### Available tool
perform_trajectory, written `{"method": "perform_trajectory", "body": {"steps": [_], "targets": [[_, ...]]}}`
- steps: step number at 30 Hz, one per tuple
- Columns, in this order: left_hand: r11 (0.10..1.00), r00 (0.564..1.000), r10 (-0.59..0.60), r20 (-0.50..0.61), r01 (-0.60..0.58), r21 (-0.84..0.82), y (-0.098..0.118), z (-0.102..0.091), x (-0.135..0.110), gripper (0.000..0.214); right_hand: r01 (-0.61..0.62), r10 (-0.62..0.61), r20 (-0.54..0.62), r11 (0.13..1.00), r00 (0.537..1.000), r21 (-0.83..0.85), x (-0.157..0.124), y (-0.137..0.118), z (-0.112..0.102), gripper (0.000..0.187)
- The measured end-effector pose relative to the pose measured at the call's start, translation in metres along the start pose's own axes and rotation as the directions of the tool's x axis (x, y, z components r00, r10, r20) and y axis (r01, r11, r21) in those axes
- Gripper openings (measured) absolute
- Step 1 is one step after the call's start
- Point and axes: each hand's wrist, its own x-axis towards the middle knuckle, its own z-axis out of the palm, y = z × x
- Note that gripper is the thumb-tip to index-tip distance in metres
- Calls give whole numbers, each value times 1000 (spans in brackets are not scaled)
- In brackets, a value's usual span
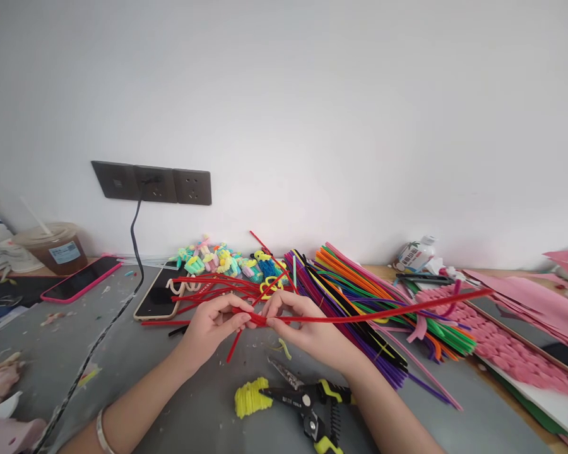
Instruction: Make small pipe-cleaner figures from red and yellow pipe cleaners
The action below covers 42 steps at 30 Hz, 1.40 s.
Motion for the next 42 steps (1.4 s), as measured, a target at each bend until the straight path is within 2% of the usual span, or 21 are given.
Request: {"method": "perform_trajectory", "body": {"steps": [13, 18, 22, 26, 28, 32, 42], "targets": [[997, 998, -22, -67, 18, -73, 5, 0, 3, 29, 9, -9, -35, 1000, 999, -10, 2, 3, -2, 17], [993, 998, -66, -15, 64, -100, 9, 0, 3, 33, 68, -68, -14, 998, 998, 13, 2, 2, -6, 19], [980, 993, -118, 29, 122, -157, 9, 2, 3, 34, 66, -69, 36, 995, 997, 75, 2, 0, -7, 20], [974, 985, -148, 92, 161, -158, 9, 1, 3, 31, -8, -19, 136, 981, 991, 195, 1, -3, -7, 23], [975, 982, -145, 117, 162, -151, 9, 0, 3, 28, -32, -2, 146, 973, 989, 229, 1, -4, -8, 22], [975, 981, -136, 138, 157, -158, 8, -1, 2, 24, -30, -9, 141, 961, 990, 274, -1, -3, -9, 20], [976, 974, -141, 177, 167, -141, 7, -1, 0, 22, -106, 16, 277, 944, 961, 312, -3, 0, -8, 22]]}}
